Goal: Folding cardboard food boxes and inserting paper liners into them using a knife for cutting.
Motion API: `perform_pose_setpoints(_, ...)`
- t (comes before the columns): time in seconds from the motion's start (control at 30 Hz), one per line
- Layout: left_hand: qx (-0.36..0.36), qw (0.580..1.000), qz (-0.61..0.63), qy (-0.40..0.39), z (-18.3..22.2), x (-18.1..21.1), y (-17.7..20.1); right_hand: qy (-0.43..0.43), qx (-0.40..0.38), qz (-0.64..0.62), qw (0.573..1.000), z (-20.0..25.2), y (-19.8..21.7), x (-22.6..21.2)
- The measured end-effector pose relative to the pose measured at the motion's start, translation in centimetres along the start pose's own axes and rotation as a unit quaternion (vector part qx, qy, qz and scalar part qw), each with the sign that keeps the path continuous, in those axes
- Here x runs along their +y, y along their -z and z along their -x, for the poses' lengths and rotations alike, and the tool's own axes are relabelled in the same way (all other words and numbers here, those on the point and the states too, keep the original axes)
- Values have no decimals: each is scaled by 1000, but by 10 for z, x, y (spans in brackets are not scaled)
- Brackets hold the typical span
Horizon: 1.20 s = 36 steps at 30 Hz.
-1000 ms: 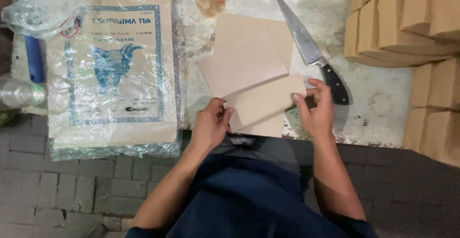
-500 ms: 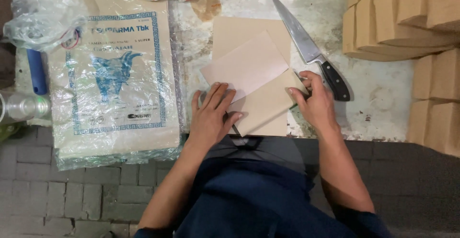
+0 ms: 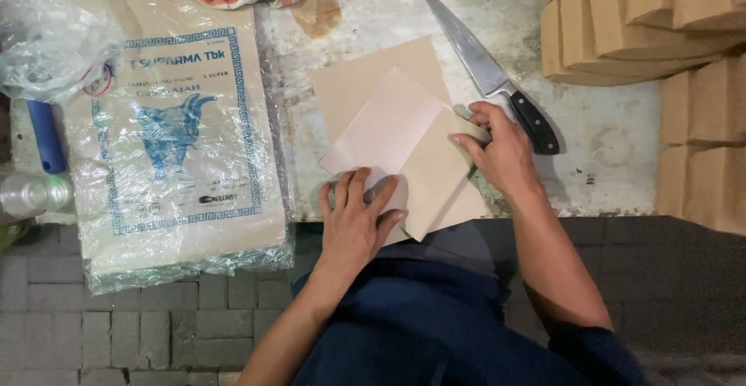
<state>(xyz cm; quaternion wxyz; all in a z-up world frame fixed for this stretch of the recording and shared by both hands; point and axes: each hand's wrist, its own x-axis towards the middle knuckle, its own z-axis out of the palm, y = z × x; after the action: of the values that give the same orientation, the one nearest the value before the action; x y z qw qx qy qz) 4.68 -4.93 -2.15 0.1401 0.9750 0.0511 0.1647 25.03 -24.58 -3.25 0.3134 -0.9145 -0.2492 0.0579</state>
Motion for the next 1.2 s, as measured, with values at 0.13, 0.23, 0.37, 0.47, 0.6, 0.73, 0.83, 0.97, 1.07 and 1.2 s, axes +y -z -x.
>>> perform_pose_setpoints(0.13,-11,1000,0,16,0,-7,-1,2,1,5,1000,2,-3,2)
perform_pose_setpoints(0.23,-10,1000,-2,29,-3,-11,6,-2,10,-12,1000,2,-7,4)
perform_pose_setpoints(0.37,-22,999,-11,44,-3,-13,7,5,30,-2,1000,-2,-17,3)
perform_pose_setpoints(0.47,-2,997,-46,63,1,-13,2,41,57,-6,997,-8,-20,-1)
perform_pose_setpoints(0.6,45,990,-79,108,7,-14,-6,160,113,7,981,-14,-7,-34)
perform_pose_setpoints(0.73,69,986,-93,118,3,-9,-6,203,99,22,974,14,-25,-66)
perform_pose_setpoints(0.83,82,982,-101,135,1,-3,-7,211,52,81,973,36,-33,-90)
perform_pose_setpoints(0.97,54,981,-121,139,4,1,-2,116,-25,131,984,42,-41,-86)
perform_pose_setpoints(1.07,48,982,-130,132,2,-1,0,101,-39,128,986,40,-42,-83)
perform_pose_setpoints(1.2,48,981,-131,132,3,-8,-6,94,-46,116,988,41,-42,-82)
